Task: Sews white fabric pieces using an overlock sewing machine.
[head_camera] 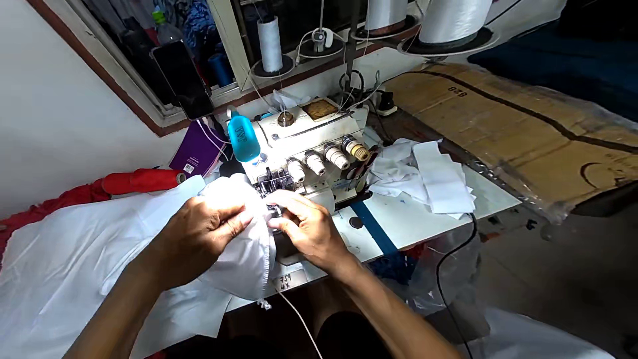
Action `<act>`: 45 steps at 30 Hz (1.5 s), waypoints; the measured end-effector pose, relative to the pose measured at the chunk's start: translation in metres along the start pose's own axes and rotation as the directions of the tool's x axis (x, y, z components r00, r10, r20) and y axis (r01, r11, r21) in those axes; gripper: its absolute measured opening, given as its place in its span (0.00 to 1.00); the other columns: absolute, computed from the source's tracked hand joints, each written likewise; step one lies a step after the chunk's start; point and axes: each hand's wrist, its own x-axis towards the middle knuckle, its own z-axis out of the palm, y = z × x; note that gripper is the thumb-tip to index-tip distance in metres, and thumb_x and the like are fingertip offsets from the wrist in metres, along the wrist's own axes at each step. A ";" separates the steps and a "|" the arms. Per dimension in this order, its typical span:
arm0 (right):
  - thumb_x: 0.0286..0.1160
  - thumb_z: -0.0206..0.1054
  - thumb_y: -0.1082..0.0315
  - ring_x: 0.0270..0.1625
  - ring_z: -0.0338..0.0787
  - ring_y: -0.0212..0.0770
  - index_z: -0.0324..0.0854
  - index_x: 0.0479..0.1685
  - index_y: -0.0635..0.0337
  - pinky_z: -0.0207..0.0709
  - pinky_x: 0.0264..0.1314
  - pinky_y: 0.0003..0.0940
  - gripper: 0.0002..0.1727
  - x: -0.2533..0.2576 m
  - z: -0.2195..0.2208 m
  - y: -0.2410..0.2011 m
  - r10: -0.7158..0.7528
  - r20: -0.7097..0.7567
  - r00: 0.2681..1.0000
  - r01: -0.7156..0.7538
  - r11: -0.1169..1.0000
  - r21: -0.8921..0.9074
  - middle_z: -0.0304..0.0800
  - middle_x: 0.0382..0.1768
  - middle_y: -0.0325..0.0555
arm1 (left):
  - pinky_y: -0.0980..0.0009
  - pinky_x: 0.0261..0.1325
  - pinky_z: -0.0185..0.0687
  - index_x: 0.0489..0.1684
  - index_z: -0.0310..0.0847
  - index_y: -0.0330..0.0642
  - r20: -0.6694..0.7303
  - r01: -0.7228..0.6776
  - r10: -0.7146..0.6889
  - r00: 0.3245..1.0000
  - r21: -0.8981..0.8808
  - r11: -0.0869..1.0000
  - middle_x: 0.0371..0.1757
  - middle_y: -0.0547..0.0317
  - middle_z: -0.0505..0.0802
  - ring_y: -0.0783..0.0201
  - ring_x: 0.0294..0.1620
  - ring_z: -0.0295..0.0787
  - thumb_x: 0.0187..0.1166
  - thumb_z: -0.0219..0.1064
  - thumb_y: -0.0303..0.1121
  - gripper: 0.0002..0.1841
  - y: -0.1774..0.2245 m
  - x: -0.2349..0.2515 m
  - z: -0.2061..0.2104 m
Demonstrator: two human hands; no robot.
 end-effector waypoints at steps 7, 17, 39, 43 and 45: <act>0.75 0.71 0.70 0.23 0.85 0.23 0.94 0.37 0.59 0.80 0.29 0.20 0.06 0.019 -0.010 -0.007 -0.077 0.157 0.985 0.062 0.993 0.097 0.92 0.24 0.36 | 0.81 0.20 0.59 0.19 0.79 0.59 -0.053 -0.007 0.014 0.998 0.126 0.992 0.17 0.80 0.73 0.83 0.18 0.68 0.79 0.60 0.41 0.14 0.011 0.006 -0.009; 0.71 0.74 0.70 0.25 0.86 0.24 0.94 0.31 0.51 0.80 0.29 0.25 0.04 0.030 -0.016 -0.050 -0.034 0.045 0.998 0.036 0.999 -0.033 0.92 0.26 0.32 | 0.53 0.48 0.87 0.47 0.90 0.37 -0.483 0.080 0.020 0.875 0.186 0.979 0.47 0.47 0.91 0.50 0.49 0.90 0.59 0.79 0.50 0.26 0.003 -0.003 0.081; 0.72 0.71 0.76 0.43 0.94 0.27 0.94 0.37 0.62 0.87 0.52 0.19 0.06 -0.051 0.027 0.010 0.067 -0.267 0.961 -0.038 0.993 0.111 0.98 0.40 0.42 | 0.58 0.43 0.86 0.47 0.97 0.48 -0.315 0.090 0.066 0.947 0.455 0.886 0.57 0.57 0.97 0.48 0.50 0.94 0.63 0.61 0.31 0.19 0.007 -0.035 0.117; 0.72 0.71 0.76 0.42 0.93 0.27 0.95 0.38 0.59 0.85 0.52 0.18 0.07 -0.050 0.033 0.013 0.043 -0.304 0.952 -0.025 0.998 0.062 0.98 0.40 0.41 | 0.61 0.41 0.85 0.46 0.97 0.49 -0.317 0.128 0.026 0.948 0.454 0.882 0.57 0.58 0.97 0.50 0.49 0.93 0.67 0.59 0.32 0.18 0.004 -0.033 0.116; 0.72 0.71 0.76 0.42 0.93 0.27 0.95 0.39 0.60 0.85 0.52 0.18 0.06 -0.046 0.036 0.015 0.045 -0.311 0.949 -0.027 0.998 0.059 0.98 0.40 0.41 | 0.61 0.40 0.84 0.46 0.98 0.49 -0.332 0.163 -0.005 0.943 0.449 0.879 0.57 0.58 0.97 0.51 0.47 0.93 0.66 0.59 0.30 0.19 0.003 -0.026 0.116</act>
